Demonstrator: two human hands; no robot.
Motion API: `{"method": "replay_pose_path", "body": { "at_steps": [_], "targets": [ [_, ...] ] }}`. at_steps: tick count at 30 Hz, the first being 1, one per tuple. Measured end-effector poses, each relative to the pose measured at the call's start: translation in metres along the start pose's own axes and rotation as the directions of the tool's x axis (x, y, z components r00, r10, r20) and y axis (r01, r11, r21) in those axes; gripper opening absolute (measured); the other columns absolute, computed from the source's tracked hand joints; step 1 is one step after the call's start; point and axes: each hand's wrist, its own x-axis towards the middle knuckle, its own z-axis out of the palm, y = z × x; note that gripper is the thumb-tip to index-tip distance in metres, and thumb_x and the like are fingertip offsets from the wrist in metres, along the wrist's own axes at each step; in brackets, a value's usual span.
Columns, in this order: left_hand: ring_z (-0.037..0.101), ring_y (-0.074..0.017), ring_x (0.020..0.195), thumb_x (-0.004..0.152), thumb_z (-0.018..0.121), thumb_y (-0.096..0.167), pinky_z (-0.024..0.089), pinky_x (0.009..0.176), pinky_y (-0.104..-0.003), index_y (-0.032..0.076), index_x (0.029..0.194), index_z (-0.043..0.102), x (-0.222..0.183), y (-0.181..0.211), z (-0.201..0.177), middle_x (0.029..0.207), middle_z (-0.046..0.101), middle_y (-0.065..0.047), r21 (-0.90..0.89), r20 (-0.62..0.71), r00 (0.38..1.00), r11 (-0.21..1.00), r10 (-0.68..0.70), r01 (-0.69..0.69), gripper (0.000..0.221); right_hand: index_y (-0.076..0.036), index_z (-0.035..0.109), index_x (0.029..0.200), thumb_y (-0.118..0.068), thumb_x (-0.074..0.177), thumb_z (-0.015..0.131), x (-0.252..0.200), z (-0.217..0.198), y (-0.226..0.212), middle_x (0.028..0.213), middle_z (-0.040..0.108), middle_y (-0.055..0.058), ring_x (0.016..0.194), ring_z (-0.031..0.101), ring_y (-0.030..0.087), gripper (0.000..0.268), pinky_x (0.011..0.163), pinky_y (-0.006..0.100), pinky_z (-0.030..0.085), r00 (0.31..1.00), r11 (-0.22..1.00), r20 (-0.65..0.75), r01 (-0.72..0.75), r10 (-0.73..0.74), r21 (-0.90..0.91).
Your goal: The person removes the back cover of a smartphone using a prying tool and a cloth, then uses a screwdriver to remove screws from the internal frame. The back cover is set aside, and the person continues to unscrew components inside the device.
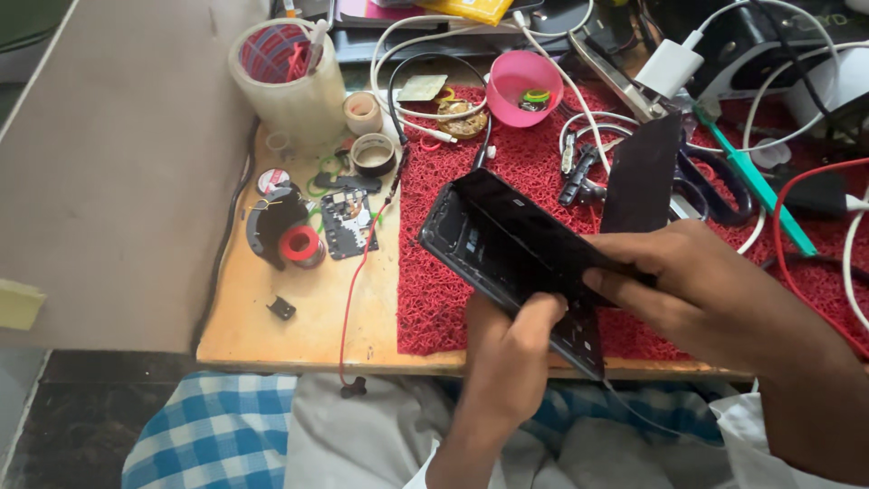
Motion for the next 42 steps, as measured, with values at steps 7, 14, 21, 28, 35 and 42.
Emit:
{"method": "replay_pose_path", "body": {
  "at_steps": [7, 14, 21, 28, 35, 42],
  "targets": [
    [0.061, -0.0124, 0.070, 0.082, 0.059, 0.007, 0.049, 0.063, -0.031, -0.006, 0.091, 0.068, 0.002, 0.000, -0.002, 0.078, 0.066, -0.003, -0.032, -0.018, 1.000, 0.999, -0.006, 0.006, 0.018, -0.013, 0.079, 0.117, -0.018, 0.090, 0.073, 0.005, -0.005, -0.009, 0.053, 0.057, 0.014, 0.044, 0.046, 0.017, 0.028, 0.045, 0.036, 0.041, 0.990, 0.986, 0.011, -0.138, 0.140, -0.090],
    [0.061, -0.0142, 0.070, 0.081, 0.060, 0.006, 0.049, 0.063, -0.032, -0.007, 0.089, 0.068, 0.003, -0.005, -0.004, 0.078, 0.067, -0.004, -0.076, -0.021, 0.999, 0.996, -0.043, 0.041, 0.018, -0.008, 0.079, 0.105, -0.016, 0.088, 0.070, 0.008, -0.010, -0.003, 0.049, 0.055, 0.009, 0.044, 0.046, 0.015, 0.021, 0.044, 0.035, 0.038, 0.991, 0.993, 0.062, -0.113, 0.115, -0.034],
    [0.063, -0.0151, 0.077, 0.080, 0.060, 0.006, 0.052, 0.070, -0.031, -0.006, 0.096, 0.068, 0.004, -0.014, -0.009, 0.086, 0.068, -0.006, -0.139, -0.001, 0.999, 0.989, -0.054, 0.053, 0.022, -0.009, 0.080, 0.108, -0.019, 0.091, 0.071, 0.007, -0.014, -0.006, 0.048, 0.049, 0.008, 0.049, 0.034, 0.013, 0.022, 0.043, 0.036, 0.032, 0.975, 0.979, 0.102, -0.200, 0.197, 0.022],
    [0.067, -0.0149, 0.083, 0.093, 0.060, 0.014, 0.054, 0.074, -0.030, -0.005, 0.115, 0.066, 0.002, -0.015, -0.013, 0.097, 0.070, -0.008, -0.311, 0.005, 0.992, 0.943, -0.123, 0.118, 0.030, -0.014, 0.080, 0.122, -0.017, 0.088, 0.072, 0.000, -0.018, -0.012, 0.049, 0.054, 0.003, 0.047, 0.037, 0.011, 0.036, 0.041, 0.033, 0.035, 0.988, 0.993, 0.112, -0.114, 0.110, 0.030],
    [0.067, -0.0137, 0.093, 0.108, 0.047, 0.024, 0.055, 0.079, -0.029, -0.005, 0.131, 0.057, -0.001, -0.017, -0.013, 0.110, 0.068, -0.009, -0.488, 0.101, 0.995, 0.871, -0.013, 0.061, 0.038, -0.008, 0.083, 0.112, -0.022, 0.093, 0.071, -0.005, -0.021, 0.000, 0.054, 0.053, 0.004, 0.052, 0.036, 0.009, 0.027, 0.043, 0.033, 0.036, 0.968, 0.974, 0.183, -0.195, 0.172, 0.114],
    [0.067, -0.0154, 0.100, 0.110, 0.044, 0.025, 0.055, 0.085, -0.029, -0.007, 0.135, 0.055, -0.002, -0.016, -0.015, 0.116, 0.068, -0.012, -0.522, 0.134, 0.991, 0.852, 0.025, 0.049, 0.041, 0.000, 0.077, 0.117, -0.012, 0.101, 0.066, -0.008, -0.021, 0.021, 0.075, 0.070, 0.001, 0.070, 0.049, 0.004, 0.023, 0.056, 0.029, 0.046, 0.978, 0.932, 0.205, -0.032, -0.046, 0.362]
  ]
}}
